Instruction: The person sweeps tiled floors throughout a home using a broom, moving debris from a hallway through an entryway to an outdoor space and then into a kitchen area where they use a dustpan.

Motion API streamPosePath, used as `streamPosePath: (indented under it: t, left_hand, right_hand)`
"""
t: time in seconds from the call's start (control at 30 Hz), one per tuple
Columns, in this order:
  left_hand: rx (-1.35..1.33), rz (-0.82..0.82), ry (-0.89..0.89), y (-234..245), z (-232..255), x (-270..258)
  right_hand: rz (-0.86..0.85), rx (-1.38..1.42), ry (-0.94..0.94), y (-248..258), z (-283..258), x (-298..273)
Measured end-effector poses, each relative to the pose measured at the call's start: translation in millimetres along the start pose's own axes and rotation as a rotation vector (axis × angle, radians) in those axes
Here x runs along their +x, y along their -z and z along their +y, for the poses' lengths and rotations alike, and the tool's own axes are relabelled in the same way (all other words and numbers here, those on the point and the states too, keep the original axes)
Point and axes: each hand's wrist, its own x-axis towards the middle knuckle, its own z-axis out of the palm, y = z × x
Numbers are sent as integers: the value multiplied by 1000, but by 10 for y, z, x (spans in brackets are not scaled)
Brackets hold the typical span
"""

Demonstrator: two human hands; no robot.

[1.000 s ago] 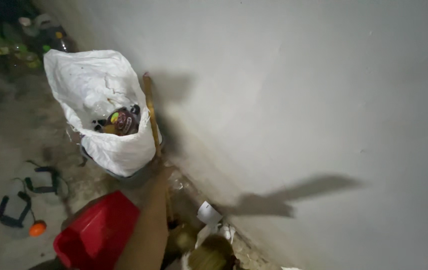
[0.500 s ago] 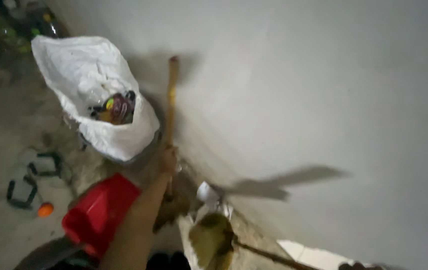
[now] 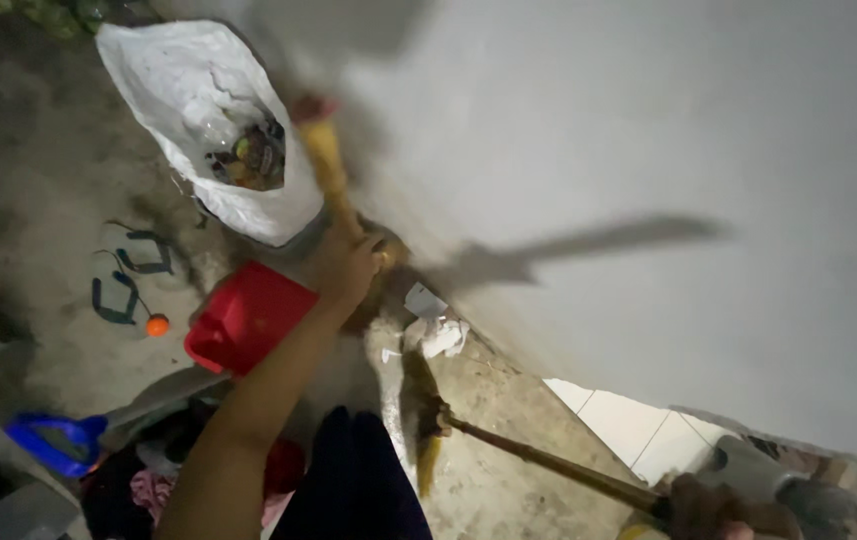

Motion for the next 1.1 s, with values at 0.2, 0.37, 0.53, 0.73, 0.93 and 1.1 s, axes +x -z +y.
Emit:
streamPosePath:
  t: [0.2, 0.37, 0.53, 0.73, 0.93, 1.1]
  left_hand:
    - [-653, -57, 747, 1137, 333, -32]
    - [-232, 160, 362, 1627, 282, -231]
    - [-234, 109, 392, 1691, 151, -495]
    - [87, 118, 158, 1764, 69, -720]
    - [-121, 43, 248, 1886, 185, -683]
    - [-779, 65, 819, 2105, 666, -233]
  right_hand:
    - [-19, 54, 125, -514, -844, -172]
    - [48, 188, 128, -742, -318, -38]
    - [103, 246, 64, -1520, 906, -73]
    - [-27, 346, 87, -1192, 455, -131]
    - [-81, 305, 272, -983, -487, -208]
    - [93, 274, 65, -1239, 336, -125]
